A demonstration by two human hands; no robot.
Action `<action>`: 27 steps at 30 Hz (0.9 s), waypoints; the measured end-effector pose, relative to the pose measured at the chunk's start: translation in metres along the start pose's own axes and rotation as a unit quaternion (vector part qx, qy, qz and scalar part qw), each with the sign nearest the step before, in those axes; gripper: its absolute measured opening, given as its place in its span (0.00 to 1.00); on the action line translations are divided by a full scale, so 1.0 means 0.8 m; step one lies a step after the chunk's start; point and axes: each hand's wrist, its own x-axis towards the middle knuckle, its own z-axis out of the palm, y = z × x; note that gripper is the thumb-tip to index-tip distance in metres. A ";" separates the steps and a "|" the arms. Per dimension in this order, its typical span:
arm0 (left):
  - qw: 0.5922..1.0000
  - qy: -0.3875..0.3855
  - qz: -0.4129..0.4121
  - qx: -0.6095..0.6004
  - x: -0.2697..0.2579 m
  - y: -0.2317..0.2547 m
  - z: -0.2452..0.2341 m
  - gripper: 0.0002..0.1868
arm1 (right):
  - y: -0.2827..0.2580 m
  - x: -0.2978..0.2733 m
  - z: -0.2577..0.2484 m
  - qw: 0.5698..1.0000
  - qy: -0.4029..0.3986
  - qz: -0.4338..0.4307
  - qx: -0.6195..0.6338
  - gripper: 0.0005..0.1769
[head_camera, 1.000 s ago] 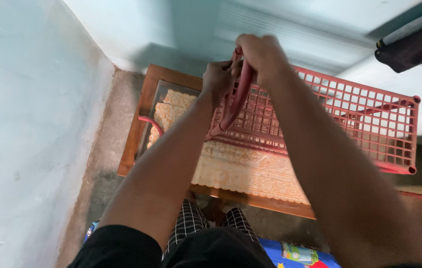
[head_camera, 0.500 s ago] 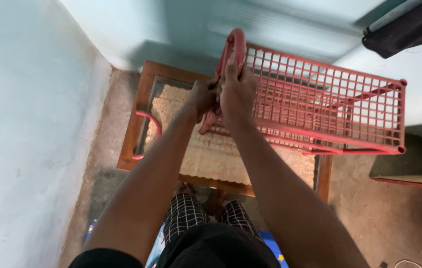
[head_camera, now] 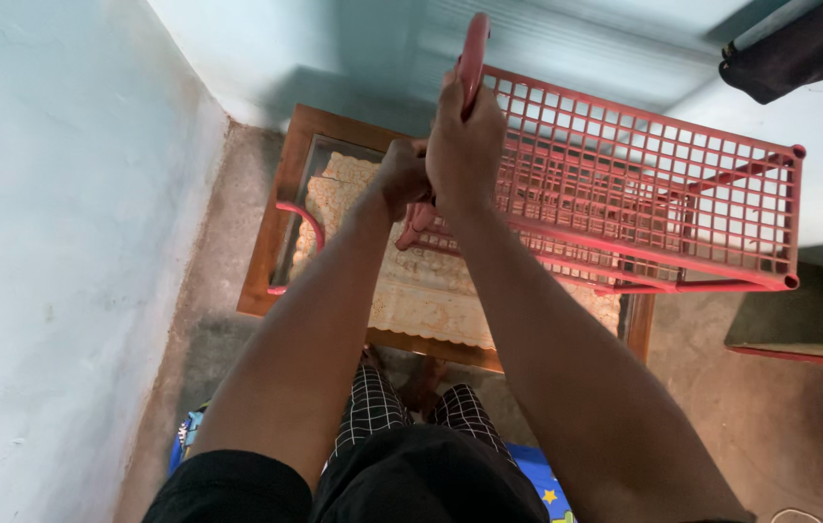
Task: The person assembles a red plastic storage rack by connecting multiple grid panels and inserting curved handles into the frame. The person repeatedly aligns and snaps the components together on a wooden table.
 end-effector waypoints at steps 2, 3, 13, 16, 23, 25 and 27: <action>1.000 -0.005 0.003 -0.004 0.001 0.000 -0.003 0.12 | -0.012 0.008 -0.003 0.995 -0.016 0.033 0.093 0.20; 1.000 0.007 -0.007 -0.007 0.001 -0.002 0.000 0.14 | -0.017 0.008 -0.008 0.992 -0.021 0.056 0.112 0.20; 0.982 0.068 0.105 -0.145 -0.013 -0.001 -0.023 0.18 | -0.070 -0.048 -0.031 0.945 -0.186 0.018 0.269 0.20; 0.968 0.157 0.137 -0.138 -0.069 0.001 -0.071 0.19 | -0.073 -0.079 0.000 0.934 -0.303 0.005 0.186 0.20; 0.939 0.261 -0.054 -0.219 -0.203 -0.046 -0.156 0.21 | -0.005 -0.160 0.123 0.932 -0.310 0.132 0.136 0.13; 0.932 0.290 -0.143 -0.164 -0.219 -0.074 -0.162 0.24 | 0.042 -0.169 0.161 0.906 -0.295 0.237 0.192 0.11; 0.899 0.316 -0.273 -0.129 -0.226 -0.114 -0.162 0.24 | 0.098 -0.175 0.196 0.875 -0.292 0.292 0.252 0.10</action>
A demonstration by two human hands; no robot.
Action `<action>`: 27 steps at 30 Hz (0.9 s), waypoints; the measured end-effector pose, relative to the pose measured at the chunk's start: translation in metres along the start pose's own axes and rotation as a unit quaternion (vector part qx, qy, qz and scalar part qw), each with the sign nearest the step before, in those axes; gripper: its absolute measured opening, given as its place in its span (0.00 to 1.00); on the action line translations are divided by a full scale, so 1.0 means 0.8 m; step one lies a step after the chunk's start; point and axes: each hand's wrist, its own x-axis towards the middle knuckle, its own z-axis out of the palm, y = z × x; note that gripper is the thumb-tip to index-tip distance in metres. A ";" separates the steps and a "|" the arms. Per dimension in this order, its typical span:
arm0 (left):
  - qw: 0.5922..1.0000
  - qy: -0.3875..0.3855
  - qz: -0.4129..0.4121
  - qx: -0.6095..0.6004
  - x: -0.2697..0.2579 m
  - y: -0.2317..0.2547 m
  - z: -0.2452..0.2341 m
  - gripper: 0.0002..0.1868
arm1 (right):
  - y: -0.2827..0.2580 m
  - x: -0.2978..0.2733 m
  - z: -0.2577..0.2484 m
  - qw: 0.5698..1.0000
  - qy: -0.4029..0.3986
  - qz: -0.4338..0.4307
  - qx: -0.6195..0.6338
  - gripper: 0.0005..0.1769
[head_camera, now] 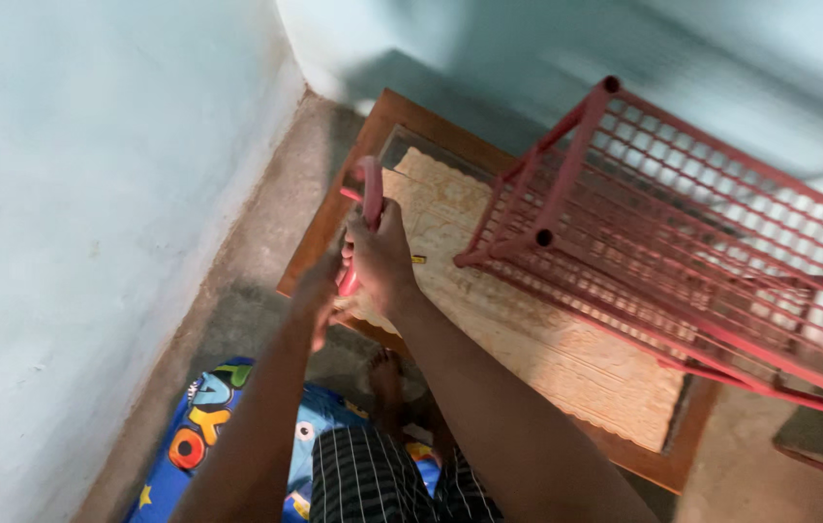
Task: The person assembles a red plastic storage rack by connecting multiple grid panels and inserting curved handles into the frame. The person repeatedly aligns and snaps the components together on a wooden table.
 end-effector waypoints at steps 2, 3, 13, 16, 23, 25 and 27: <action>0.995 0.005 -0.057 -0.080 0.031 -0.039 -0.011 0.20 | 0.057 0.037 -0.011 0.997 -0.036 0.000 0.062 0.09; 0.985 -0.018 -0.042 -0.165 0.051 -0.057 -0.019 0.20 | 0.086 0.053 -0.017 0.999 0.004 0.021 0.037 0.09; 0.984 0.108 0.082 -0.119 0.282 -0.179 -0.063 0.11 | 0.308 0.185 -0.115 0.940 0.138 0.088 -0.298 0.18; 0.988 0.058 0.085 -0.114 0.291 -0.201 -0.069 0.19 | 0.340 0.199 -0.124 0.904 0.173 0.101 -0.378 0.26; 0.978 0.154 0.025 -0.138 0.289 -0.208 -0.062 0.32 | 0.340 0.162 -0.145 0.896 0.163 0.131 -0.391 0.29; 0.980 0.150 -0.009 -0.130 0.290 -0.207 -0.073 0.36 | 0.329 0.127 -0.160 0.910 0.162 0.106 -0.368 0.30; 0.956 0.014 -0.085 -0.280 0.287 -0.200 -0.093 0.35 | 0.311 0.088 -0.176 0.933 0.143 0.136 -0.300 0.30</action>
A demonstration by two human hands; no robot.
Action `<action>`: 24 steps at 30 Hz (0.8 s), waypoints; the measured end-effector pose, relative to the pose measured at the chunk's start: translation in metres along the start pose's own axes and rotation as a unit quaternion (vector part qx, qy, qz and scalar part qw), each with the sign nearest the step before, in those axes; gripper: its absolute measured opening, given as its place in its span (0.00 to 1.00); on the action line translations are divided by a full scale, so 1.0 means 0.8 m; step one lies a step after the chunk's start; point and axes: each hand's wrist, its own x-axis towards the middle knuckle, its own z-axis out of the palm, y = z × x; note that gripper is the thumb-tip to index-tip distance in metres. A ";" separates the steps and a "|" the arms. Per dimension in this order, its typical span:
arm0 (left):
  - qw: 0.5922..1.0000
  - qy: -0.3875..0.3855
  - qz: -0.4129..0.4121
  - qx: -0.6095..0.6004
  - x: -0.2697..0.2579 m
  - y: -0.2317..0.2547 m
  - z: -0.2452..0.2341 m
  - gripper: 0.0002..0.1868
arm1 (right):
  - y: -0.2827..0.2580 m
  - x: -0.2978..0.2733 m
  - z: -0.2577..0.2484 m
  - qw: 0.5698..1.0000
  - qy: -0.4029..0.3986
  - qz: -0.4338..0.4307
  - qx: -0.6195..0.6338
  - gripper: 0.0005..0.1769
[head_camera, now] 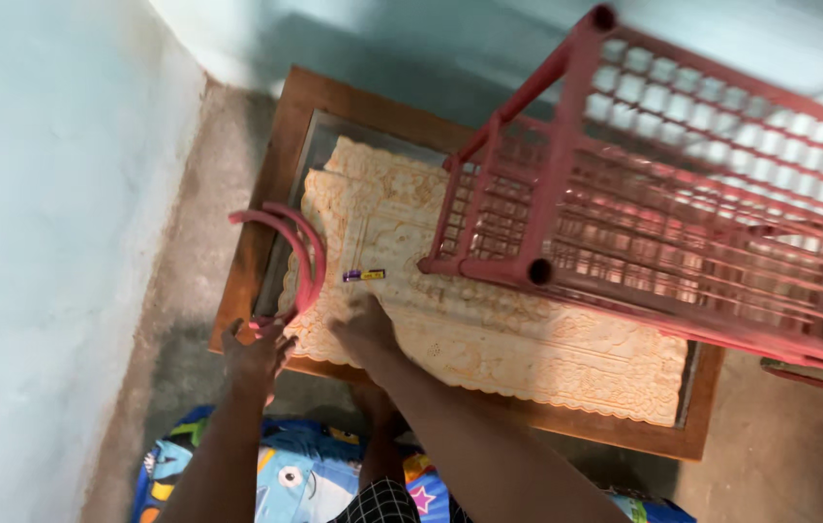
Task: The person assembles a red plastic storage rack by connecting multiple grid panels and inserting curved handles into the frame. The person repeatedly aligns and snaps the components together on a wooden table.
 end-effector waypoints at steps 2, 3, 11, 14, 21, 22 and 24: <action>0.999 -0.035 0.019 0.016 -0.009 -0.002 0.006 0.38 | 0.015 -0.051 -0.045 0.999 -0.033 0.023 0.024 0.29; 0.990 -0.011 0.102 0.100 -0.014 -0.001 0.022 0.36 | 0.015 -0.066 -0.066 1.000 -0.025 0.001 0.004 0.28; 0.923 -0.147 0.107 0.339 -0.235 0.006 0.259 0.31 | 0.091 -0.136 -0.307 0.938 0.067 0.124 0.318 0.19; 0.884 -0.177 0.166 0.400 -0.333 0.017 0.355 0.36 | 0.130 -0.152 -0.429 0.891 0.142 0.082 0.423 0.12; 0.765 -0.166 0.216 0.583 -0.367 0.005 0.436 0.33 | 0.126 -0.192 -0.720 0.730 0.511 0.015 0.453 0.15; 0.770 -0.162 0.204 0.582 -0.355 0.006 0.437 0.31 | 0.110 -0.202 -0.753 0.731 0.524 0.019 0.436 0.16; 0.773 -0.158 0.178 0.588 -0.333 0.008 0.439 0.26 | 0.073 -0.223 -0.814 0.754 0.515 0.029 0.406 0.18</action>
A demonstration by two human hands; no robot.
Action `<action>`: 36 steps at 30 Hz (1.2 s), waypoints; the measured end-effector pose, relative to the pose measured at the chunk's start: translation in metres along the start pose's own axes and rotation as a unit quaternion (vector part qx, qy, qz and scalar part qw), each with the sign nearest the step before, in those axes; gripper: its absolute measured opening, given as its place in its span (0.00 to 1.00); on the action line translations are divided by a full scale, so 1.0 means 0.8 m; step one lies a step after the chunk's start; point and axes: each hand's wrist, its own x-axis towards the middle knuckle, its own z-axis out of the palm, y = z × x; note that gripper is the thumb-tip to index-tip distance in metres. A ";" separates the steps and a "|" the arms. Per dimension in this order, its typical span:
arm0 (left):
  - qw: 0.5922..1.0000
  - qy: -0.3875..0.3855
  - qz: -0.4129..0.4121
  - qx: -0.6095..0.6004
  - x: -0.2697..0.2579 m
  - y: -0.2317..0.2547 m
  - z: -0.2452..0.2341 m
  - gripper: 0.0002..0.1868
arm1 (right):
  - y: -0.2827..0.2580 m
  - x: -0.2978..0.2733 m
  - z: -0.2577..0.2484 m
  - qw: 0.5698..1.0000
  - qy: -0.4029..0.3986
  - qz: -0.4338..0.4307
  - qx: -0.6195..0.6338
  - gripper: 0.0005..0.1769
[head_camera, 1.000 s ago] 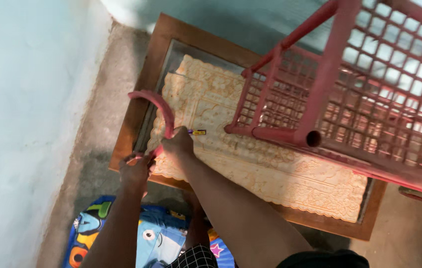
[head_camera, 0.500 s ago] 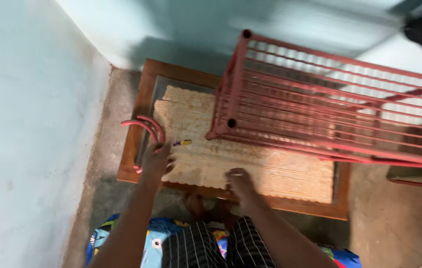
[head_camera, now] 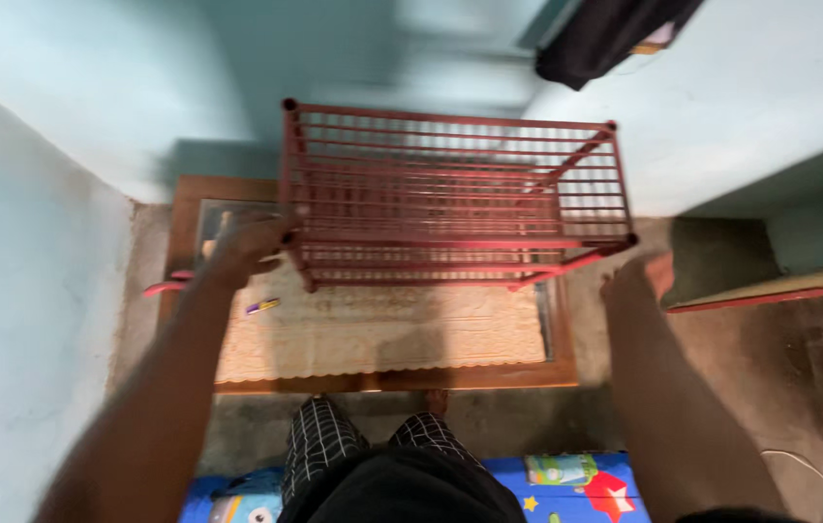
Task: The person assembles a red plastic storage rack by connecting multiple grid panels and inserting curved handles into the frame. The person repeatedly aligns and snaps the components together on a wooden table.
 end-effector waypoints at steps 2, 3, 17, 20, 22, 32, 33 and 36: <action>1.000 0.006 -0.012 0.022 0.017 -0.009 -0.010 0.24 | -0.054 0.009 -0.003 0.995 -0.071 0.019 -0.066 0.20; 0.999 0.021 -0.013 0.037 0.024 -0.011 -0.013 0.26 | -0.072 0.008 -0.007 0.986 -0.116 0.039 -0.109 0.21; 0.983 0.142 -0.113 0.018 -0.023 0.031 0.014 0.19 | -0.142 0.003 0.001 0.856 -0.331 0.046 -0.395 0.19; 0.984 0.136 -0.104 0.041 -0.008 0.025 0.012 0.20 | -0.136 0.006 0.004 0.844 -0.350 0.051 -0.403 0.22; 0.987 0.126 -0.093 0.041 0.003 0.021 0.007 0.17 | -0.134 0.008 0.007 0.841 -0.342 0.048 -0.417 0.20; 0.983 0.104 -0.131 0.072 0.011 0.031 0.006 0.19 | -0.122 0.012 0.009 0.852 -0.339 0.041 -0.396 0.19; 0.983 0.096 -0.135 0.076 0.010 0.034 0.006 0.19 | -0.122 0.013 0.009 0.852 -0.343 0.040 -0.395 0.19; 0.983 0.071 -0.149 0.079 0.009 0.038 0.008 0.19 | -0.118 0.015 0.010 0.852 -0.339 0.055 -0.395 0.18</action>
